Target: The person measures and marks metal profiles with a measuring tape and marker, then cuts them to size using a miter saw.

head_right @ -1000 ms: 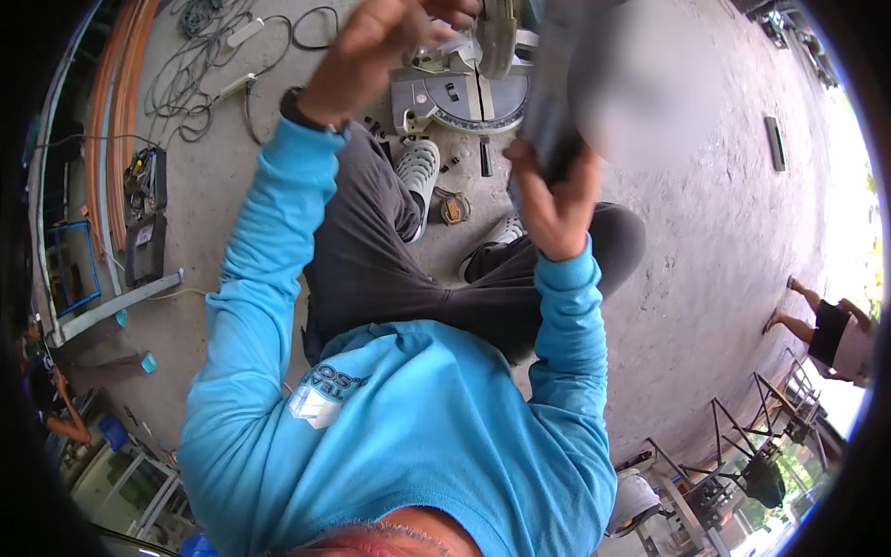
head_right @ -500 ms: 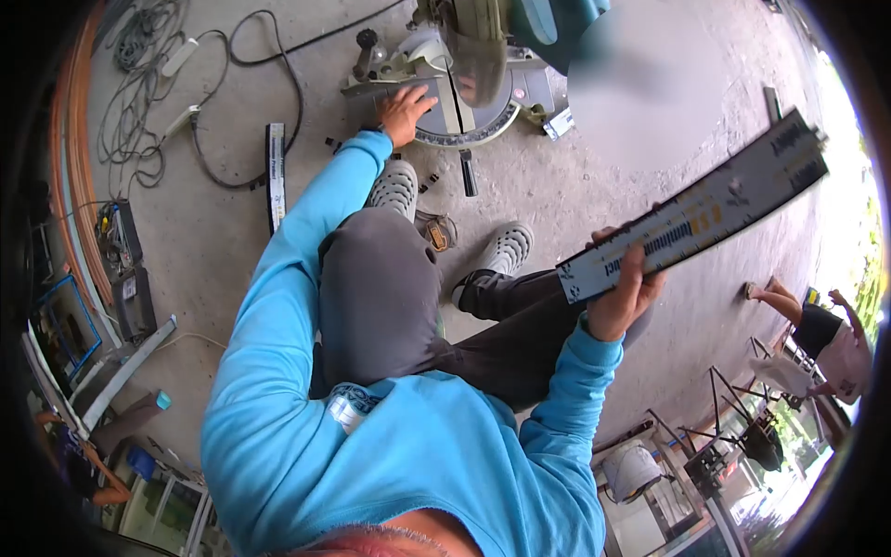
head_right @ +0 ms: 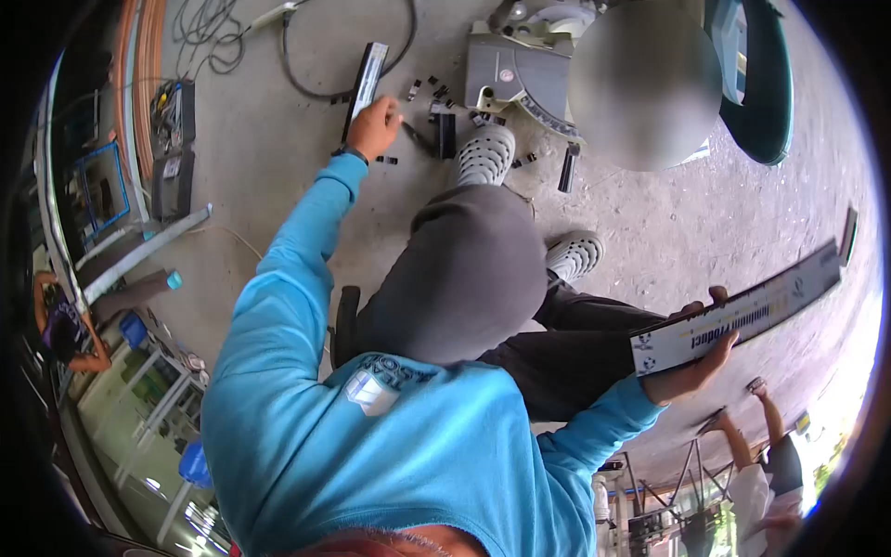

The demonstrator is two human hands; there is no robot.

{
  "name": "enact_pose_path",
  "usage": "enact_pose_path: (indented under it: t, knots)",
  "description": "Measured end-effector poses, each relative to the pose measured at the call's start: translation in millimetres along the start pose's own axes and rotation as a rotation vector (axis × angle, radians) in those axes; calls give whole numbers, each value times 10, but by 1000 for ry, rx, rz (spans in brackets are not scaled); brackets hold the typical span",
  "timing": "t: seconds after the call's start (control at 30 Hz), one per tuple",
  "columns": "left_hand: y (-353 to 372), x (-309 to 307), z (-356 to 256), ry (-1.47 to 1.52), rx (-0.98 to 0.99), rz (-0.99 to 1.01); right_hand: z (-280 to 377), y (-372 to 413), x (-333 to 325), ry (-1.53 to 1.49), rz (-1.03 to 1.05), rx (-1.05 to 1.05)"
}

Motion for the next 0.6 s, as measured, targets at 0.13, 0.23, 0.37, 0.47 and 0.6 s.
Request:
enact_pose_path:
  t: [0.13, 0.23, 0.37, 0.47, 0.6]
  knots:
    - [566, 630, 536, 41, -171, 102, -4, 1, 31, -91, 182, 170]
    - [450, 1108, 755, 138, -504, -24, -57, 177, 32, -109, 219, 183]
    - [-107, 1667, 815, 178, -203, -430, -53, 382, 89, -482, -25, 361]
    - [-180, 941, -687, 683, 14, 92, -144, 523, 329, -1167, 256, 472]
    - [128, 219, -2105, 413, 612, 417, -543, 681, 644, -1517, 249, 741]
Point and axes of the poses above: each hand's wrist, its own y-axis away from the middle knuckle, its own x-axis out of the palm, z = x × y, the point moved 5 cm from there along -y, towards the middle knuckle, and after that the axes turned 1 degree about -x, right-handed, at the moved point
